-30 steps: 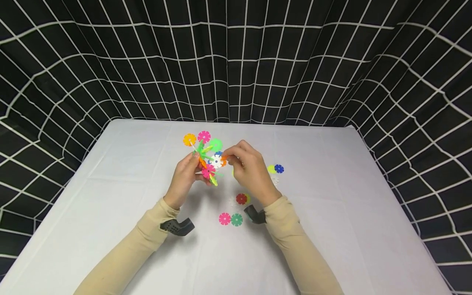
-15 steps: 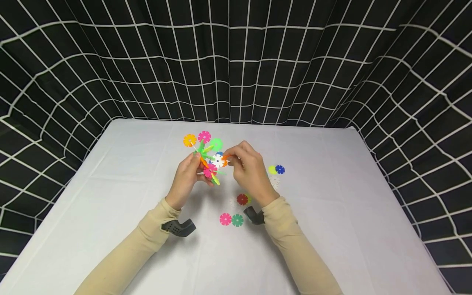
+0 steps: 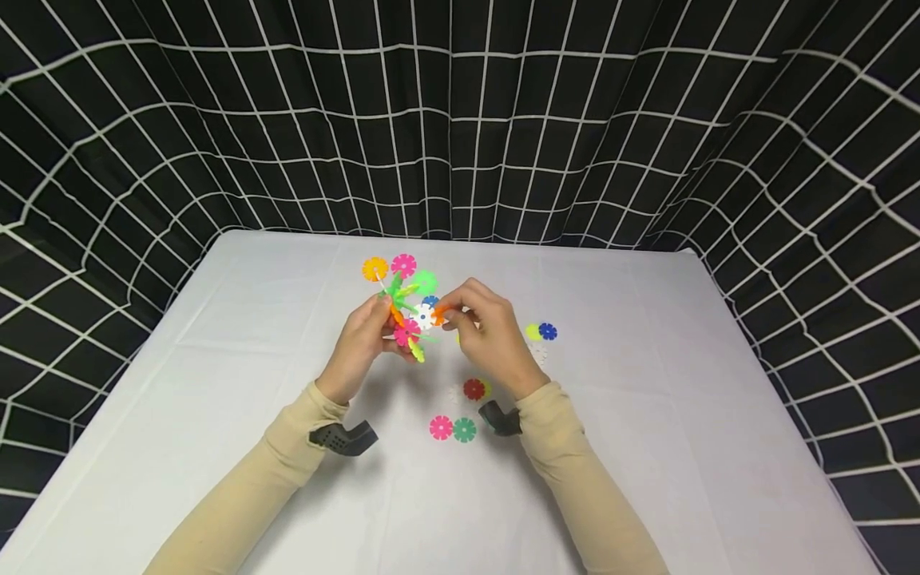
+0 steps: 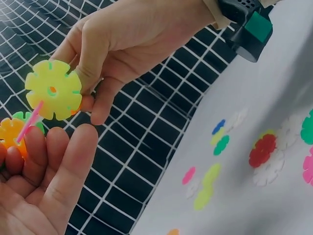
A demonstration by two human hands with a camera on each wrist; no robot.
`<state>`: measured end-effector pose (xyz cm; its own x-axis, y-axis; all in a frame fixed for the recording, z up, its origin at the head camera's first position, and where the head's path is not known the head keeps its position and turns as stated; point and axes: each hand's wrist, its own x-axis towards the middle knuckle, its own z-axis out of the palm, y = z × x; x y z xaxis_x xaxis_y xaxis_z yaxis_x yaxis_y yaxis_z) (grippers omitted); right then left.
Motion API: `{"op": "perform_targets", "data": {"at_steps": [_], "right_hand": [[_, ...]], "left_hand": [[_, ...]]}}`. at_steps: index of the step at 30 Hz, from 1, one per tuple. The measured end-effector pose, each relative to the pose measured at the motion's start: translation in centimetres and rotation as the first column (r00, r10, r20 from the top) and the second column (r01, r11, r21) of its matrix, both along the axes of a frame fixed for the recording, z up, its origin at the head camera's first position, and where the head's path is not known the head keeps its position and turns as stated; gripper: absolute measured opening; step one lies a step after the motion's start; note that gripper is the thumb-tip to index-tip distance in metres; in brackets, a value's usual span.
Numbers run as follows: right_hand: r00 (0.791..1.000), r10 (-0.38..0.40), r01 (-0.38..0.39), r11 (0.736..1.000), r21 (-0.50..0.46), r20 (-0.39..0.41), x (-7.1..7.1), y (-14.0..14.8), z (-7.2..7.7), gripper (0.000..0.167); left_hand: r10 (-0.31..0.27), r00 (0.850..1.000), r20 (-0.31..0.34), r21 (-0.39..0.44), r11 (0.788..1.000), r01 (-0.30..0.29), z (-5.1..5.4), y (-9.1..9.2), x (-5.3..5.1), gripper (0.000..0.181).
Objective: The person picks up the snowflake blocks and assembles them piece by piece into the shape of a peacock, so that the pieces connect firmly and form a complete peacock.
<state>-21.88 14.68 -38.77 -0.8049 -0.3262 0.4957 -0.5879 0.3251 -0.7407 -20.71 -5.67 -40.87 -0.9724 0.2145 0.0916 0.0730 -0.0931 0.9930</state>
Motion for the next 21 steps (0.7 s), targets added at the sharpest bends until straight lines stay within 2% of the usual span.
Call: {"op": "perform_targets", "data": {"at_steps": [6, 8, 13, 21], "right_hand": [[1.000, -0.007, 0.007, 1.000, -0.026, 0.001, -0.15, 0.08, 0.12, 0.016], [1.000, -0.011, 0.011, 1.000, -0.016, -0.027, -0.13, 0.13, 0.21, 0.016], [0.994, -0.018, 0.021, 0.999, 0.035, -0.108, 0.02, 0.31, 0.63, 0.018], [0.970, -0.062, 0.086, 0.992, 0.093, -0.234, 0.20, 0.00, 0.43, 0.020]], "left_hand": [[0.022, 1.000, 0.000, 0.006, 1.000, -0.022, 0.30, 0.18, 0.05, 0.041], [0.022, 1.000, -0.008, 0.008, 1.000, -0.022, 0.33, 0.20, 0.12, 0.042], [-0.016, 0.999, -0.047, 0.038, 0.999, 0.018, 0.21, 0.24, 0.19, 0.030], [0.014, 0.999, -0.035, 0.116, 0.993, -0.010, 0.10, 0.77, 0.43, 0.027]]}}
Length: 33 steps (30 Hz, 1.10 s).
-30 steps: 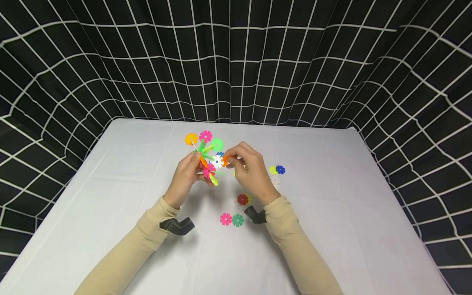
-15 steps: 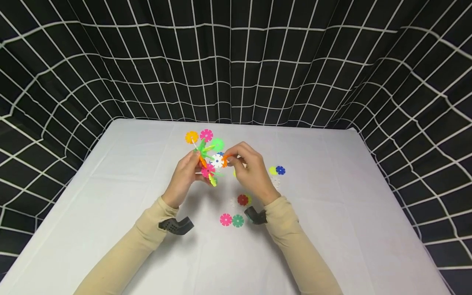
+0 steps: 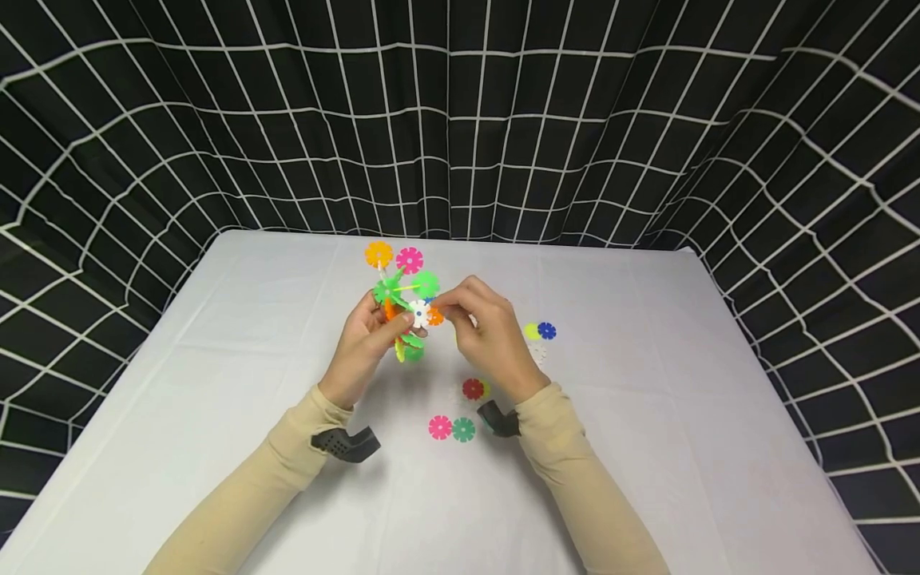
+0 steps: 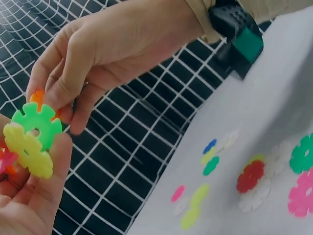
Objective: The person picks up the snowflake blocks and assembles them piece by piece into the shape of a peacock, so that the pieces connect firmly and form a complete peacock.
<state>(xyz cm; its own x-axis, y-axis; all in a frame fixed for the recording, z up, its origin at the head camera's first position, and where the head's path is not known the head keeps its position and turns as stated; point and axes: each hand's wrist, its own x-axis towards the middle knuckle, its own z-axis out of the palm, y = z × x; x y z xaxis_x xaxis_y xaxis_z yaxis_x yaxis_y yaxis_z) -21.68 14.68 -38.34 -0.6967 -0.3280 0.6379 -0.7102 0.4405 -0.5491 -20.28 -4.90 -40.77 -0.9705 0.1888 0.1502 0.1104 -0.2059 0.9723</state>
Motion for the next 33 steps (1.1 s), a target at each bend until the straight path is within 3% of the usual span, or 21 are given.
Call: {"op": "perform_targets", "data": {"at_steps": [4, 13, 17, 21, 25, 28, 31, 33], "right_hand": [[1.000, -0.019, 0.019, 1.000, 0.011, -0.003, 0.0, -0.2, -0.4, 0.020], [0.995, 0.022, -0.017, 0.999, -0.046, 0.100, -0.1, -0.3, -0.6, 0.020], [0.993, 0.029, -0.023, 0.998, -0.056, 0.118, -0.1, -0.3, -0.4, 0.019], [0.991, 0.029, -0.019, 0.997, -0.074, 0.133, 0.0, -0.1, -0.3, 0.021], [0.992, 0.031, -0.020, 0.995, -0.099, 0.119, 0.0, -0.2, -0.3, 0.022], [0.993, -0.018, 0.030, 0.995, -0.094, 0.121, 0.0, -0.2, -0.1, 0.021], [0.970, -0.108, 0.117, 0.993, -0.031, 0.218, -0.3, 0.2, 0.2, 0.023], [0.927, -0.170, 0.146, 0.985, 0.097, 0.334, -0.7, 0.8, 0.0, 0.023]], "left_hand": [[0.002, 1.000, 0.010, 0.007, 1.000, -0.002, 0.1, 0.1, 0.1, 0.027], [-0.020, 0.999, 0.039, 0.010, 1.000, 0.020, 0.2, -0.1, 0.1, 0.025], [-0.015, 0.998, 0.065, 0.062, 0.998, 0.011, 0.4, 0.1, 0.1, 0.036], [-0.045, 0.996, 0.081, 0.093, 0.995, 0.037, 0.5, 0.4, 0.2, 0.046], [-0.071, 0.994, 0.085, 0.094, 0.994, 0.063, 0.3, 0.4, 0.3, 0.040], [-0.060, 0.993, 0.103, 0.112, 0.992, 0.049, 0.3, 0.4, 0.2, 0.035], [-0.031, 0.992, 0.123, 0.142, 0.990, 0.013, 0.3, 0.3, 0.1, 0.034], [-0.015, 0.990, 0.138, 0.155, 0.988, -0.006, 0.3, 0.1, 0.1, 0.033]]}}
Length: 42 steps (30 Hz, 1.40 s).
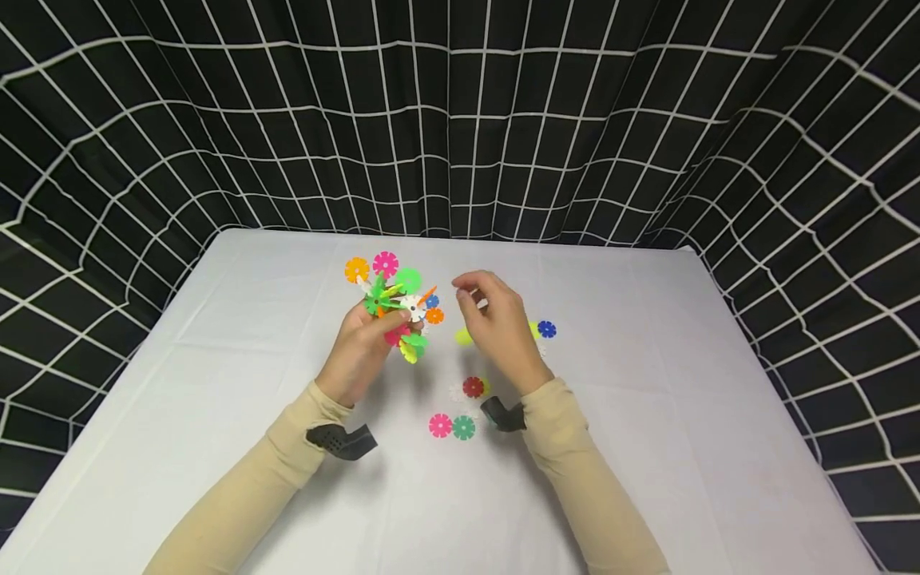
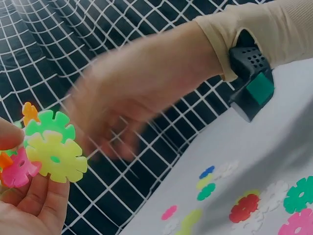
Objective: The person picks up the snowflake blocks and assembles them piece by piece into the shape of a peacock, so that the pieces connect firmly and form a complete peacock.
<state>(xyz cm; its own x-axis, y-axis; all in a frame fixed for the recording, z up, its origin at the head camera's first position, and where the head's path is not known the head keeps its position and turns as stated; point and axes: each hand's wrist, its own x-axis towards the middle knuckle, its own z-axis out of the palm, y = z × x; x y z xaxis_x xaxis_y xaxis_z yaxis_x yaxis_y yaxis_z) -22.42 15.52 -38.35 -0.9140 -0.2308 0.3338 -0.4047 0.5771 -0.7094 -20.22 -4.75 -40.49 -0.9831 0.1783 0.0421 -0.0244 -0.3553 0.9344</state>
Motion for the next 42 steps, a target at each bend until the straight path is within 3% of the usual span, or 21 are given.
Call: {"op": "perform_targets", "data": {"at_steps": [2, 4, 7, 11, 15, 20, 24, 27, 31, 35, 38, 42], "right_hand": [[0.989, -0.014, -0.009, 0.989, 0.147, 0.149, -0.7, 0.6, -0.6, 0.025], [0.965, -0.022, -0.060, 0.951, 0.303, 0.262, -1.4, 1.2, -1.7, 0.029], [0.936, -0.048, -0.119, 0.889, 0.443, 0.348, -2.3, 1.5, -3.8, 0.038], [0.925, -0.087, -0.142, 0.824, 0.549, 0.370, -2.6, 1.5, -5.7, 0.048], [0.939, -0.102, -0.121, 0.796, 0.593, 0.328, -2.5, 1.2, -6.3, 0.045], [0.929, -0.097, -0.121, 0.834, 0.539, 0.358, -2.5, 0.7, -6.1, 0.036], [0.910, -0.072, -0.126, 0.890, 0.438, 0.409, -2.8, 0.5, -5.6, 0.022], [0.916, -0.057, -0.080, 0.944, 0.321, 0.398, -2.6, 0.3, -4.6, 0.017], [0.950, -0.025, -0.009, 0.994, 0.110, 0.310, -1.5, -0.2, -2.4, 0.020], [0.981, 0.021, -0.007, 0.997, -0.074, 0.195, 0.0, -1.0, -0.8, 0.019], [0.996, 0.038, -0.029, 0.994, -0.107, 0.077, 0.8, -1.5, -0.2, 0.016], [0.997, 0.048, -0.053, 0.996, -0.073, -0.066, 1.1, -1.8, -0.1, 0.012]], "left_hand": [[0.009, 1.000, 0.009, 0.003, 1.000, -0.009, -0.1, -0.2, -0.1, 0.029], [0.010, 1.000, 0.017, -0.001, 1.000, -0.010, -0.1, -0.3, -0.1, 0.023], [0.004, 1.000, 0.019, -0.003, 1.000, -0.004, -0.2, -0.4, -0.1, 0.017], [-0.005, 1.000, 0.016, -0.002, 1.000, 0.005, -0.2, -0.5, -0.1, 0.019], [-0.007, 1.000, 0.016, -0.009, 1.000, 0.007, -0.2, -0.5, -0.1, 0.011], [-0.010, 1.000, 0.018, 0.001, 1.000, 0.010, -0.2, -0.4, -0.2, 0.008], [-0.003, 1.000, 0.020, 0.019, 1.000, 0.003, -0.2, -0.4, -0.1, 0.009], [0.015, 1.000, 0.021, 0.025, 1.000, -0.016, -0.2, -0.4, -0.1, 0.008], [0.046, 0.998, 0.030, 0.043, 0.998, -0.047, 0.0, -0.3, -0.2, 0.006], [0.075, 0.996, 0.039, 0.055, 0.995, -0.077, 0.1, -0.2, -0.4, 0.006], [0.092, 0.995, 0.043, 0.066, 0.993, -0.095, 0.0, -0.2, -0.4, 0.008], [0.099, 0.994, 0.044, 0.072, 0.992, -0.102, 0.0, -0.2, -0.4, 0.007]]}}
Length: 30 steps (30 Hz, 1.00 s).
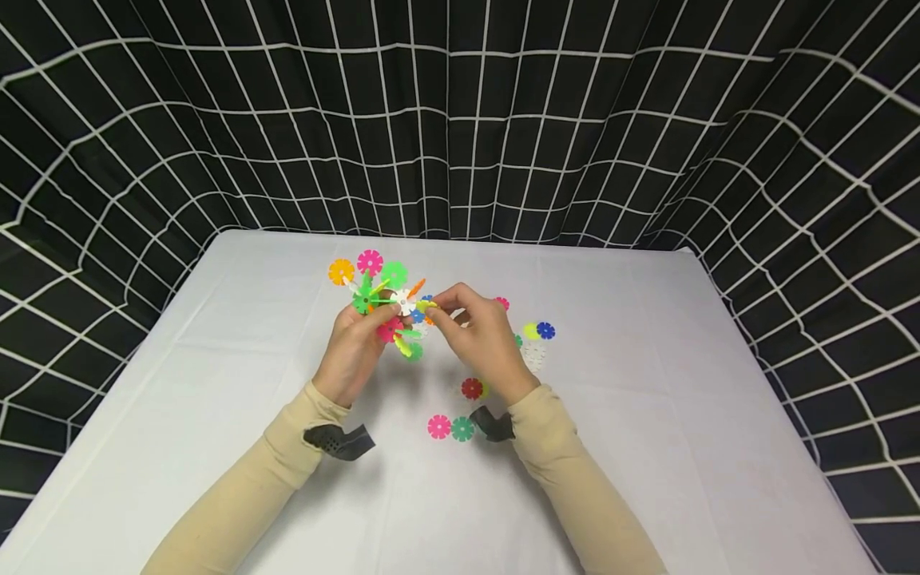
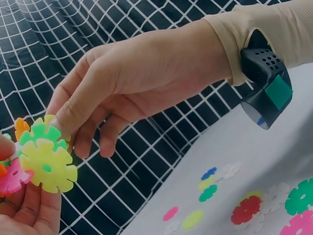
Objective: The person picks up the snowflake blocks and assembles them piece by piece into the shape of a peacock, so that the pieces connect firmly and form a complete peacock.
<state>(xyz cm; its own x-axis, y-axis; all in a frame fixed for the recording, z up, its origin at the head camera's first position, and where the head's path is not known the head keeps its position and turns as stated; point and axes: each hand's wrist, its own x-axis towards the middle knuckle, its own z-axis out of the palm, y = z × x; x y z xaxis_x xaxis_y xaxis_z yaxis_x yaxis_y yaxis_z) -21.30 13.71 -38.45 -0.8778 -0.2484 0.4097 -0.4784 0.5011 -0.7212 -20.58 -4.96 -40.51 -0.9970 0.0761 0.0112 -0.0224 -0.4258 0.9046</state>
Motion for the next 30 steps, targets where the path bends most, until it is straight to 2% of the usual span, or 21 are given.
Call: {"op": "perform_targets", "data": {"at_steps": [5, 11, 14, 18, 21, 24, 27, 28, 30], "right_hand": [[0.995, 0.014, -0.010, 0.999, 0.035, -0.101, 0.0, 0.0, -0.1, 0.012], [0.983, 0.021, -0.013, 0.999, 0.046, -0.185, 0.0, 0.0, -0.2, 0.013], [0.969, 0.023, -0.009, 0.998, 0.055, -0.247, 0.2, -0.1, -0.3, 0.013], [0.939, 0.017, 0.010, 0.997, 0.077, -0.344, 0.3, -0.4, -0.5, 0.015], [0.931, 0.016, 0.016, 0.996, 0.086, -0.365, 0.3, -0.5, -0.5, 0.017], [0.956, 0.035, -0.005, 0.995, 0.103, -0.290, 0.3, -0.2, -0.2, 0.018], [0.994, 0.035, -0.014, 0.980, 0.199, -0.104, 0.0, 0.4, 0.2, 0.021], [0.999, 0.023, -0.016, 0.968, 0.252, -0.025, -0.3, 0.7, 0.1, 0.023], [0.993, -0.013, -0.033, 0.924, 0.380, 0.118, -1.0, 1.5, -0.4, 0.025]], "left_hand": [[0.001, 1.000, -0.008, -0.021, 1.000, -0.001, -0.1, 0.0, 0.0, 0.007], [0.004, 1.000, -0.021, -0.068, 0.998, -0.006, -0.3, 0.1, 0.0, 0.009], [0.001, 1.000, -0.016, -0.101, 0.995, -0.002, -0.3, 0.2, 0.1, 0.009], [-0.010, 1.000, 0.003, -0.117, 0.993, 0.011, -0.3, 0.4, 0.3, 0.010], [-0.015, 1.000, 0.015, -0.111, 0.994, 0.017, -0.3, 0.6, 0.4, 0.010], [-0.017, 1.000, 0.017, -0.095, 0.995, 0.019, -0.2, 0.7, 0.5, 0.009], [-0.008, 1.000, 0.013, -0.071, 0.997, 0.009, -0.1, 0.7, 0.5, 0.008], [-0.005, 1.000, 0.012, -0.057, 0.998, 0.005, 0.0, 0.6, 0.4, 0.007], [0.006, 1.000, 0.010, -0.032, 0.999, -0.006, 0.0, 0.5, 0.4, 0.007]]}}
